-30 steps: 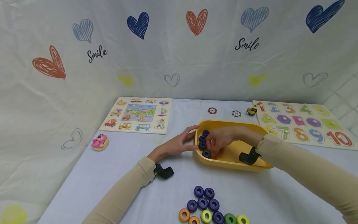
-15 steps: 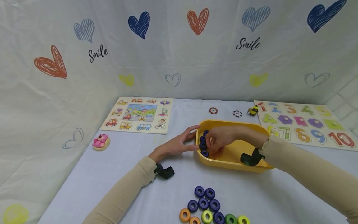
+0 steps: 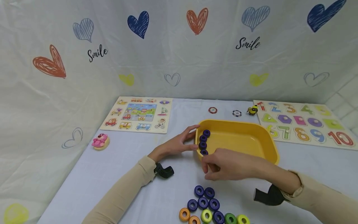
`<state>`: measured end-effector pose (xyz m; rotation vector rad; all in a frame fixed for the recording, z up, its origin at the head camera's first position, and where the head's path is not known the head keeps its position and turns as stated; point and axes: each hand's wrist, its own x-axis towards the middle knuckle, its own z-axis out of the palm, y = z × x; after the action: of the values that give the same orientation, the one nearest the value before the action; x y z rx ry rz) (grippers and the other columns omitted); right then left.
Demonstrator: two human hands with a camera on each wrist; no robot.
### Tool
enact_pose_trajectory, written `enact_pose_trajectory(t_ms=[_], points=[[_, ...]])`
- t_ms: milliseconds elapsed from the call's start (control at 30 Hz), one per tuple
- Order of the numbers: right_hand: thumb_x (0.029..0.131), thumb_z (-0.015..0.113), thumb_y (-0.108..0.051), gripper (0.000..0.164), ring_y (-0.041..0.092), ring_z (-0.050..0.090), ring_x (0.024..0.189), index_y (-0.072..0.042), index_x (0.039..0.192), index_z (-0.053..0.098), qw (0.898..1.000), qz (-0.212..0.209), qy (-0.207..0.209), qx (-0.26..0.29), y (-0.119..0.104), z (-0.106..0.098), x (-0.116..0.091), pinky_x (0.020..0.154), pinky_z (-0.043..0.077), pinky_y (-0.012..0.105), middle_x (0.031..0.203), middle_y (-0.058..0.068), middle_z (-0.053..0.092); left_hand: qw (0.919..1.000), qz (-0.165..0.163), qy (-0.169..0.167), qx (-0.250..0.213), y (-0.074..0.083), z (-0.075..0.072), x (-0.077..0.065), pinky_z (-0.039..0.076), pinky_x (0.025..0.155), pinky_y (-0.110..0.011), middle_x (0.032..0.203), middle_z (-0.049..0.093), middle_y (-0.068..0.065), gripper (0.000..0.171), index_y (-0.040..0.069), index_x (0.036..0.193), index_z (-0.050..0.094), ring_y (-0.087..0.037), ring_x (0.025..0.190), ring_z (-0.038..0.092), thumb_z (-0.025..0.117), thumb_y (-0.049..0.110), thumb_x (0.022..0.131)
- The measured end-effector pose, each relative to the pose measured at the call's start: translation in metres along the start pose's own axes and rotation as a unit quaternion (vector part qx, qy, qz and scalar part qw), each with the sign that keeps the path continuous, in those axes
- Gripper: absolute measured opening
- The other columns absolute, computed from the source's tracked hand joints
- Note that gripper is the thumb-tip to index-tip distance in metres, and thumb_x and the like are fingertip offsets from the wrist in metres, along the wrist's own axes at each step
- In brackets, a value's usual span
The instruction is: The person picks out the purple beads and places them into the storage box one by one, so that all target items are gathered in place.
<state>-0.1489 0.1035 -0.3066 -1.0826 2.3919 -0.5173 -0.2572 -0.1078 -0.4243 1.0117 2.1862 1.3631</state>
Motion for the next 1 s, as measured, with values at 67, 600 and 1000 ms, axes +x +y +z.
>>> enact_pose_trajectory(t_ms=[67, 600, 1000], points=[[0.083, 0.064, -0.034, 0.008, -0.001, 0.043, 0.051, -0.032, 0.082, 0.056, 1.0, -0.002, -0.008, -0.003, -0.005, 0.013, -0.005, 0.051, 0.037, 0.017, 0.057, -0.015, 0.047, 1.0, -0.001, 0.001, 0.001, 0.001, 0.0, 0.0, 0.014, 0.106, -0.043, 0.143, 0.028, 0.011, 0.078, 0.045, 0.139, 0.013, -0.004, 0.131, 0.022, 0.058, 0.058, 0.077], [0.082, 0.064, -0.037, 0.012, -0.002, 0.044, 0.049, -0.028, 0.089, 0.058, 0.999, 0.013, 0.014, 0.03, 0.023, 0.058, -0.01, 0.047, 0.037, 0.018, 0.058, -0.018, 0.049, 0.9998, -0.02, 0.005, -0.004, 0.003, 0.001, -0.003, 0.014, 0.106, -0.045, 0.143, 0.028, 0.011, 0.078, 0.047, 0.138, 0.014, -0.005, 0.13, 0.023, 0.06, 0.059, 0.076], [0.083, 0.062, -0.037, 0.019, -0.002, 0.046, 0.053, -0.027, 0.098, 0.062, 0.998, 0.016, 0.004, 0.065, 0.025, 0.064, -0.015, 0.051, 0.04, 0.018, 0.062, -0.019, 0.052, 0.9997, -0.024, 0.004, -0.004, 0.005, 0.002, -0.003, 0.013, 0.106, -0.044, 0.143, 0.028, 0.012, 0.079, 0.047, 0.139, 0.014, -0.002, 0.13, 0.023, 0.059, 0.06, 0.075]])
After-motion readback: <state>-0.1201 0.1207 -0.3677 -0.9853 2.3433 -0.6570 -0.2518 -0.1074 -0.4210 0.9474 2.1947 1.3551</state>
